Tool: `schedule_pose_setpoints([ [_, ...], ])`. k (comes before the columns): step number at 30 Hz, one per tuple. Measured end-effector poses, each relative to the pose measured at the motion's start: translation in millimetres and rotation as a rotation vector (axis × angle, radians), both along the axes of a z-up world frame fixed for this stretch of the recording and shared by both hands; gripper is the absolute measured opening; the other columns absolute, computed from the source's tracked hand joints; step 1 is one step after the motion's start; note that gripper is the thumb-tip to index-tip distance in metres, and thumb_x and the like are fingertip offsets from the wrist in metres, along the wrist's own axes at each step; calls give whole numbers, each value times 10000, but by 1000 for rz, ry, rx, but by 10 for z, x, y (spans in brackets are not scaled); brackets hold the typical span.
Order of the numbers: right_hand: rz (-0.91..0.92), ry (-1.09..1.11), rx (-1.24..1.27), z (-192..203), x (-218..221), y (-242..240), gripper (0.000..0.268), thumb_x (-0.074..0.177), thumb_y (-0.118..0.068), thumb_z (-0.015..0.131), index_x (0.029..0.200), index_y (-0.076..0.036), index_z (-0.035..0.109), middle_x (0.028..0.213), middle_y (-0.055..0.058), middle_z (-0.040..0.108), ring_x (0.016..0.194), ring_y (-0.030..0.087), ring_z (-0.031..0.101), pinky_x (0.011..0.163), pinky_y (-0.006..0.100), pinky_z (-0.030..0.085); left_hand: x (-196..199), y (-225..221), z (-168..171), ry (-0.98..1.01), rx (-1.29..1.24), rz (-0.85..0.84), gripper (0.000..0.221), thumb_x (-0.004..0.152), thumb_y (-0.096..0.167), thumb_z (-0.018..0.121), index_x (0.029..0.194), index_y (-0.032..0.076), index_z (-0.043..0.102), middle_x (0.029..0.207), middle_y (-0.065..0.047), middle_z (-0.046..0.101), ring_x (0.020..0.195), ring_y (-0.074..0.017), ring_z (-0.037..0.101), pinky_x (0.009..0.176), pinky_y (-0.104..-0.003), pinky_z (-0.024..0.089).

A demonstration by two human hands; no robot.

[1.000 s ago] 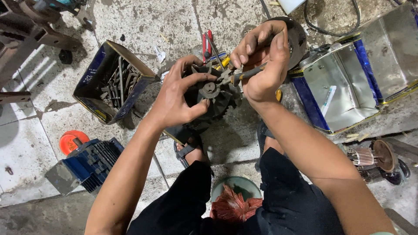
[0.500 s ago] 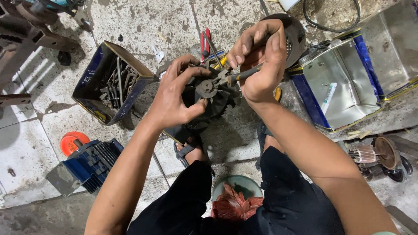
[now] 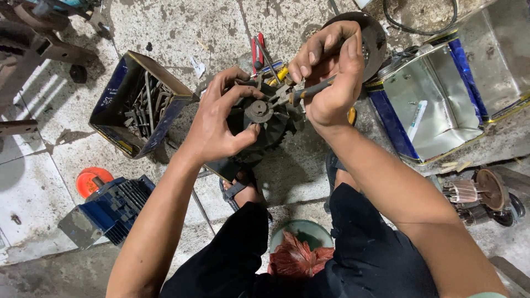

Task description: Removing the protective cover and the cooling fan from an electric motor and marking the housing for alignment.

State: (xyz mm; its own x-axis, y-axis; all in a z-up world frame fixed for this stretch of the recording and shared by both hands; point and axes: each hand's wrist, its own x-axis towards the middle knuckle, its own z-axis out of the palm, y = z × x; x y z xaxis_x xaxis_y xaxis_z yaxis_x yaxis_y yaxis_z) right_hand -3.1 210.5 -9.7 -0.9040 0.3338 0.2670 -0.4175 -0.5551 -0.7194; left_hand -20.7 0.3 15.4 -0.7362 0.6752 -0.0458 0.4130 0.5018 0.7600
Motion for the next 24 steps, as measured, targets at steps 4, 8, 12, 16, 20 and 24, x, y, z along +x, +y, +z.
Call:
schedule_pose_setpoints([
  [4,-17,-12,-16,32,0,-10,286,1086,-428,445,1046,-145,424,908,66,443,698,187,394,650,359,421,-6,5,21,1,12,2,474,830,403,595,1226,144,627,1475,-166,419,1440,-379,403,1091,-717,346],
  [8,20,4,-29,-64,29,19,295,1106,-456,412,1100,-163,446,963,61,458,742,208,381,709,407,417,-5,7,25,5,27,-4,452,820,343,618,1222,138,626,1436,-153,428,1397,-366,436,1082,-672,363],
  [12,7,-17,-54,49,6,-2,285,1087,-434,430,1046,-153,433,904,60,449,700,188,380,658,364,404,0,5,13,-5,11,3,478,817,377,610,1236,147,624,1480,-162,409,1438,-391,403,1086,-707,358],
  [16,40,6,11,60,14,9,279,1093,-444,433,1065,-167,428,923,54,442,706,185,375,667,369,398,-4,2,7,3,18,3,455,830,375,623,1227,152,631,1444,-150,428,1403,-375,431,1073,-668,361],
  [20,15,1,20,99,5,-2,267,1087,-419,432,1041,-156,418,903,48,448,694,168,385,645,341,401,-10,4,8,0,6,-1,464,833,383,614,1236,153,626,1458,-159,416,1419,-387,422,1076,-697,355],
  [24,51,51,68,126,12,-7,299,1103,-444,426,1057,-149,402,918,61,421,710,180,369,667,350,397,-11,9,37,-17,-2,-2,483,826,403,609,1234,146,629,1476,-159,406,1403,-386,440,1068,-678,388],
])
